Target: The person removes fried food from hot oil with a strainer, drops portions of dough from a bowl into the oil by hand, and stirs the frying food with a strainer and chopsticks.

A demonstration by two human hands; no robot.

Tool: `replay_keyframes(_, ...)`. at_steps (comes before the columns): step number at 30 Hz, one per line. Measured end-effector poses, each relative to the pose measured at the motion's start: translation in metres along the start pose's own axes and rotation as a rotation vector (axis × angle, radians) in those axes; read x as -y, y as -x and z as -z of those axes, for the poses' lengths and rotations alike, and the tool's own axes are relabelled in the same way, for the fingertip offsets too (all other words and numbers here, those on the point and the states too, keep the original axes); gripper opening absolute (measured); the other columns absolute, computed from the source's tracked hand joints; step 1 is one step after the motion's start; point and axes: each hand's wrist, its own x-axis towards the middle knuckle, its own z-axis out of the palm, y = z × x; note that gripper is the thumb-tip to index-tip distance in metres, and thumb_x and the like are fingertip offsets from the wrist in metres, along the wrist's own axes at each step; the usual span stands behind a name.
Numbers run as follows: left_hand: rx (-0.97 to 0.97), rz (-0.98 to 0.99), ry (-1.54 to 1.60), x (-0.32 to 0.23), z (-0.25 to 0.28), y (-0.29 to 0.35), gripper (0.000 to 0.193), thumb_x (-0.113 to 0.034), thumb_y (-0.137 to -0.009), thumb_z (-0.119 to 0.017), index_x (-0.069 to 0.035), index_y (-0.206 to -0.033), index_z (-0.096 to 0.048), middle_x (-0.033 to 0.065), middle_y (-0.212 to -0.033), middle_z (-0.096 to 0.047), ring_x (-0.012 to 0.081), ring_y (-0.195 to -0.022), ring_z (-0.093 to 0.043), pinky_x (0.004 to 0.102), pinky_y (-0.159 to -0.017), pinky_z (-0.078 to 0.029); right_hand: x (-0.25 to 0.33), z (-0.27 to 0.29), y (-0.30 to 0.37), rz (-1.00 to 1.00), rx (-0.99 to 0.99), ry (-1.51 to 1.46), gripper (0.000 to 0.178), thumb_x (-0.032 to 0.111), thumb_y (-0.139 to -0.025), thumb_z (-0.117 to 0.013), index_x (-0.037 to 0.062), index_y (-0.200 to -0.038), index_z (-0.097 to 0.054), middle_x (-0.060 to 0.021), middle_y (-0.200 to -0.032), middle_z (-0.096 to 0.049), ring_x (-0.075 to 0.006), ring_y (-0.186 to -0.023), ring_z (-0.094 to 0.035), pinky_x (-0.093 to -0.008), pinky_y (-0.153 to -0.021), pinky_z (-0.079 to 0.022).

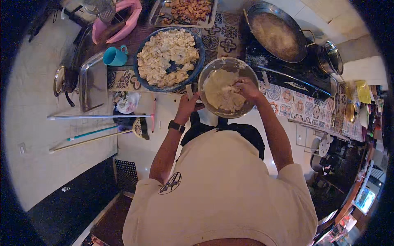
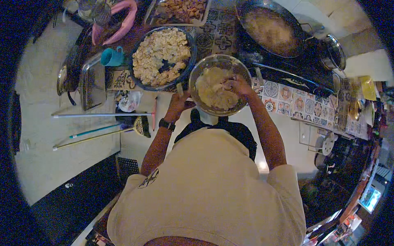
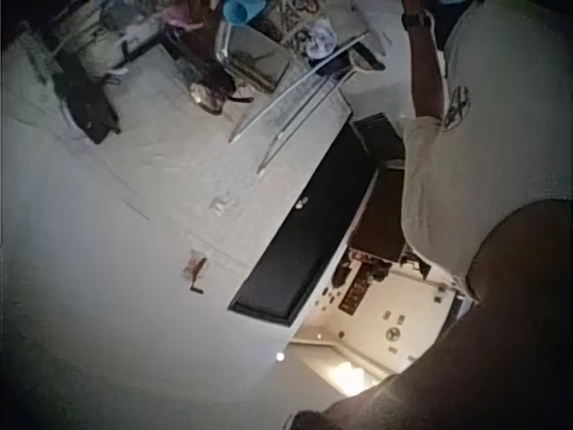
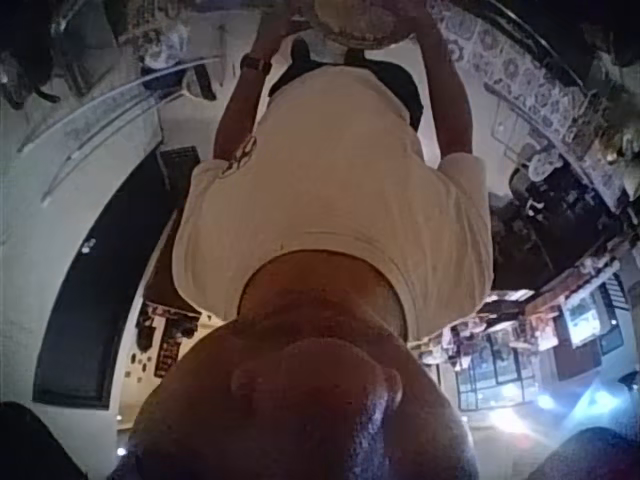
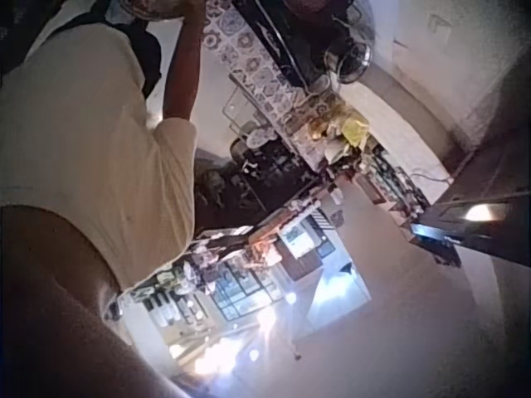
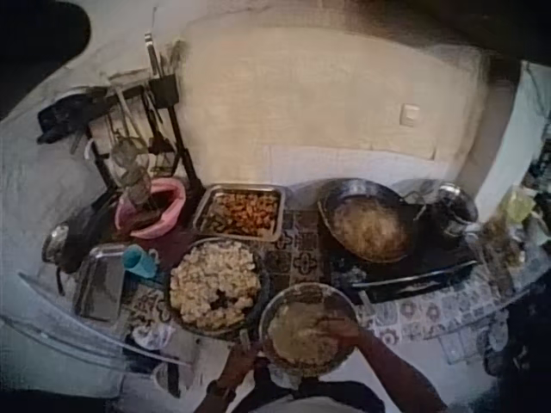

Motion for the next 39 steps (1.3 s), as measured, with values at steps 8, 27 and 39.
replay_keyframes(8,0.019,-0.019,0.017,0.0,-0.001,0.003,0.026,-0.022,-0.093,-0.052,0.002,-0.102,-0.058,0.0105,-0.096,-0.063,0.0237,-0.079,-0.066,0.0353,-0.07,-0.059,0.013,-0.018,0.022,0.168,-0.105,0.092,0.016,0.011,-0.08,-0.065,0.0026,-0.093,-0.06,-0.0063,-0.087,-0.062,-0.0154,-0.082,-0.062,-0.0278,-0.072,-0.052)
replay_keyframes(27,-0.004,-0.019,0.001,-0.006,-0.008,0.003,0.026,-0.024,-0.091,-0.056,0.001,-0.096,-0.06,0.0094,-0.089,-0.064,0.0217,-0.074,-0.066,0.0334,-0.066,-0.059,0.016,0.006,0.016,0.195,-0.224,0.459,0.028,0.012,-0.083,-0.059,-0.0008,-0.108,-0.058,-0.0025,-0.086,-0.062,-0.009,-0.065,-0.055,-0.0229,-0.055,-0.045)
replay_keyframes(39,-0.01,0.039,-0.042,-0.012,-0.008,0.004,0.029,-0.026,-0.092,-0.054,0.003,-0.097,-0.057,0.0127,-0.091,-0.063,0.0236,-0.076,-0.066,0.0336,-0.068,-0.059,0.13,0.066,0.072,0.621,-0.856,0.956,0.025,0.019,-0.075,-0.072,0.0002,-0.088,-0.061,-0.0113,-0.073,-0.065,-0.0238,-0.07,-0.063,-0.0342,-0.062,-0.049)
